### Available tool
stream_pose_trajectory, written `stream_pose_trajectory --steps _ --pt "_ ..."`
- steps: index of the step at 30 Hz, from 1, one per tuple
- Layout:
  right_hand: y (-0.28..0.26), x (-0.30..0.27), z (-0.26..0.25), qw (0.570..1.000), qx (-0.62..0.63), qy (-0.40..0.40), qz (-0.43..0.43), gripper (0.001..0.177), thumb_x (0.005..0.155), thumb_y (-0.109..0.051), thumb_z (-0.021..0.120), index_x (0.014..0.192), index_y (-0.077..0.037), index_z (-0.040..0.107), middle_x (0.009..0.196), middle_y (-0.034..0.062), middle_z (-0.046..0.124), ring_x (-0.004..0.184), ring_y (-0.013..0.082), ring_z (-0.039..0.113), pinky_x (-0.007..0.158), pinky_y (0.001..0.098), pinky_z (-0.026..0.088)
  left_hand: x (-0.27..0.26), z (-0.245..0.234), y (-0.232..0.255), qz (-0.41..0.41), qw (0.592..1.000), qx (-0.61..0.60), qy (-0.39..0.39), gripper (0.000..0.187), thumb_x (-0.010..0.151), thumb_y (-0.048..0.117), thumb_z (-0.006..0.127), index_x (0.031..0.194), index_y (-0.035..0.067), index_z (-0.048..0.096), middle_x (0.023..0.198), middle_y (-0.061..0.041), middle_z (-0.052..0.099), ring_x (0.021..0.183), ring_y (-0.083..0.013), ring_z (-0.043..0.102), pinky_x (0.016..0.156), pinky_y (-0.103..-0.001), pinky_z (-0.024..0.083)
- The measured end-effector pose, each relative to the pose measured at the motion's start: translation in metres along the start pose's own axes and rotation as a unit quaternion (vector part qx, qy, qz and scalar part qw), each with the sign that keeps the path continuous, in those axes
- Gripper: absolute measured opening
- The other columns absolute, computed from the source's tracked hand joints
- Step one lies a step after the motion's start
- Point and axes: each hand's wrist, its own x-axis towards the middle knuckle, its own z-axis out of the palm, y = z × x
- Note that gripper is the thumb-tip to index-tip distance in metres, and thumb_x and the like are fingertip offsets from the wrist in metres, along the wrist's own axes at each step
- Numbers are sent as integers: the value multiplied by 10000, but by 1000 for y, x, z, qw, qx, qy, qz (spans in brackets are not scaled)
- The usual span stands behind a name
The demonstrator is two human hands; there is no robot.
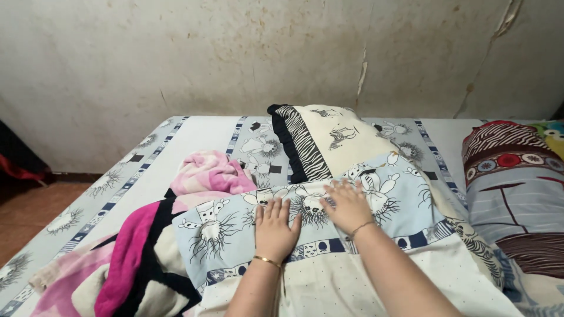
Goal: Making the bed by straightening pillows and arranging bedding.
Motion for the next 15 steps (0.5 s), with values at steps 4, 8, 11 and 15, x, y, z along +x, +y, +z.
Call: stream_pose_trajectory --steps 4,8,11,15 --pt "30 2 -6 999 -27 -11 23 563 1009 -557 366 1481 -273 479 1618 35 375 1536 217 245 1257 532 49 2 -12 -11 -35 999 13 -39 650 980 551 415 1483 143 468 1569 -104 419 1493 -268 287 1223 -505 65" --pt "49 -2 -25 994 -32 -67 86 598 991 -587 332 1535 -345 389 1654 -20 283 1558 191 169 1242 584 -6 0 -37 -25 -94 989 51 -101 678 981 593 354 1550 225 358 1642 -31 288 1534 -228 203 1233 -542 20" --pt "70 -4 -28 991 -25 -72 106 661 970 -649 338 1558 -347 347 1677 -25 232 1565 182 146 1243 578 -14 -5 -51 -40 -138 981 58 -123 701 968 633 355 1571 280 309 1671 -9 219 1546 -214 166 1217 -595 0" --pt "87 -15 -41 988 -2 -65 142 948 848 -833 437 1597 -277 262 1688 -9 166 1549 208 113 1227 547 4 -14 -61 -54 -188 973 47 -125 817 910 730 412 1592 303 274 1690 -5 189 1551 -194 162 1204 -646 17"
